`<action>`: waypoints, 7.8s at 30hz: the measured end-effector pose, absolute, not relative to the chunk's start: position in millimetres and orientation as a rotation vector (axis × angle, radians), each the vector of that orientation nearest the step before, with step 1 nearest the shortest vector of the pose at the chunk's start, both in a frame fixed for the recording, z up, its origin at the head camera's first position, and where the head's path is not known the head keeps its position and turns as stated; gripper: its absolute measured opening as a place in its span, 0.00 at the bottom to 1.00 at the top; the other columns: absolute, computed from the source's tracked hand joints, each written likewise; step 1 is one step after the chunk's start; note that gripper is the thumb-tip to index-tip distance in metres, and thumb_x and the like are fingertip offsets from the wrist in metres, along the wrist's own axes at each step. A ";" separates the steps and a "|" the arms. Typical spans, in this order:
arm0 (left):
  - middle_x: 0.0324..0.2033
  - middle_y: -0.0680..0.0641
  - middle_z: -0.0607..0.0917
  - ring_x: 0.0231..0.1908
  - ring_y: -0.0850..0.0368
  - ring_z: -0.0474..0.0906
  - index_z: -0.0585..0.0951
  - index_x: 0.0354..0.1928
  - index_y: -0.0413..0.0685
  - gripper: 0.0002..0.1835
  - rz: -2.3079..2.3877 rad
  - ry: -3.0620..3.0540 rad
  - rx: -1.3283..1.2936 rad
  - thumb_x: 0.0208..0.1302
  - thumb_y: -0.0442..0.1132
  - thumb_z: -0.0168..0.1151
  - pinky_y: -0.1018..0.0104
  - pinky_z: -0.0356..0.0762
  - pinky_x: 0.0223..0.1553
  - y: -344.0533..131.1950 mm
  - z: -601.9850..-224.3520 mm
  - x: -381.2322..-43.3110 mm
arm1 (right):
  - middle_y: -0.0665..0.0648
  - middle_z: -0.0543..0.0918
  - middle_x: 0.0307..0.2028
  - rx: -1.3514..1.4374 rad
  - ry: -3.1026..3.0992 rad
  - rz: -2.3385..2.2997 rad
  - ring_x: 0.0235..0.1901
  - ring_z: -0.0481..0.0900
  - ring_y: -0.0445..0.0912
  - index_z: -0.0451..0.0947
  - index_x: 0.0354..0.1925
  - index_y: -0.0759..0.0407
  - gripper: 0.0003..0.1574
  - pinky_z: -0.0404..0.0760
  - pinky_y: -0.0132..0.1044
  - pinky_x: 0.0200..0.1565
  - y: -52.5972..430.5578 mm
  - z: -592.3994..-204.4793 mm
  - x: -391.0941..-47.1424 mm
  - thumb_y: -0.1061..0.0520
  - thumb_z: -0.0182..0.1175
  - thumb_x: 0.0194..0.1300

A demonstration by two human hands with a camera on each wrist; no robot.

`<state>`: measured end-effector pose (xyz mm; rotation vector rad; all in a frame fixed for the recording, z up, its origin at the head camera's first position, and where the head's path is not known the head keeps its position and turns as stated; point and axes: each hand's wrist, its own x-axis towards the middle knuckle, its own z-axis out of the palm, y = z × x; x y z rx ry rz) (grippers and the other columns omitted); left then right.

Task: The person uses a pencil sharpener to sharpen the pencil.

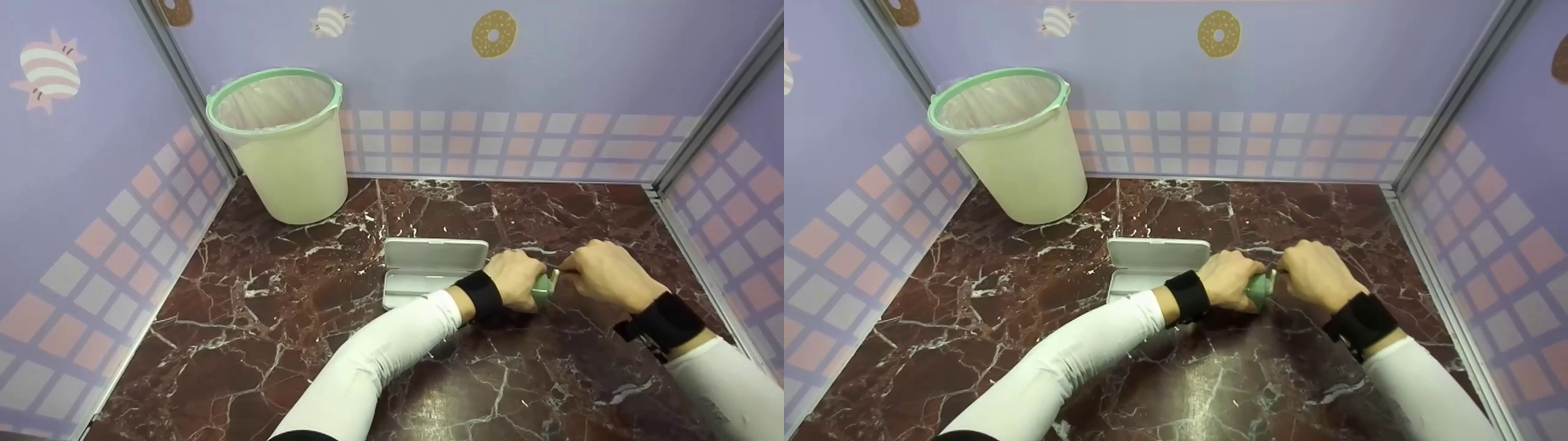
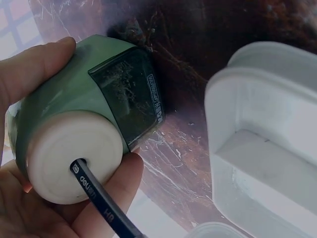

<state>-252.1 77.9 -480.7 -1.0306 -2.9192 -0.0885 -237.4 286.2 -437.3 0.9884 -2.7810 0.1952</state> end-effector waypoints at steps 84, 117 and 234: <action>0.35 0.59 0.88 0.34 0.59 0.84 0.84 0.40 0.62 0.18 -0.143 -2.965 -0.983 0.52 0.55 0.83 0.64 0.85 0.35 80.6 -484.1 -251.9 | 0.52 0.83 0.21 1.089 -2.502 0.150 0.19 0.80 0.55 0.81 0.23 0.50 0.15 0.79 0.58 0.23 292.3 -474.3 -255.6 0.64 0.75 0.59; 0.33 0.57 0.90 0.35 0.57 0.88 0.78 0.27 0.63 0.15 -0.108 -2.988 -0.945 0.53 0.50 0.80 0.60 0.90 0.37 88.4 -479.5 -247.5 | 0.40 0.76 0.23 1.295 -2.565 0.312 0.24 0.65 0.30 0.79 0.24 0.45 0.21 0.71 0.35 0.25 291.7 -504.2 -207.4 0.68 0.77 0.53; 0.39 0.57 0.90 0.39 0.59 0.86 0.86 0.43 0.63 0.19 -0.063 -2.954 -0.984 0.53 0.56 0.82 0.63 0.89 0.40 80.7 -482.4 -249.4 | 0.55 0.89 0.27 0.995 -2.600 0.299 0.26 0.87 0.60 0.95 0.40 0.57 0.15 0.83 0.59 0.28 293.2 -492.0 -255.6 0.70 0.73 0.55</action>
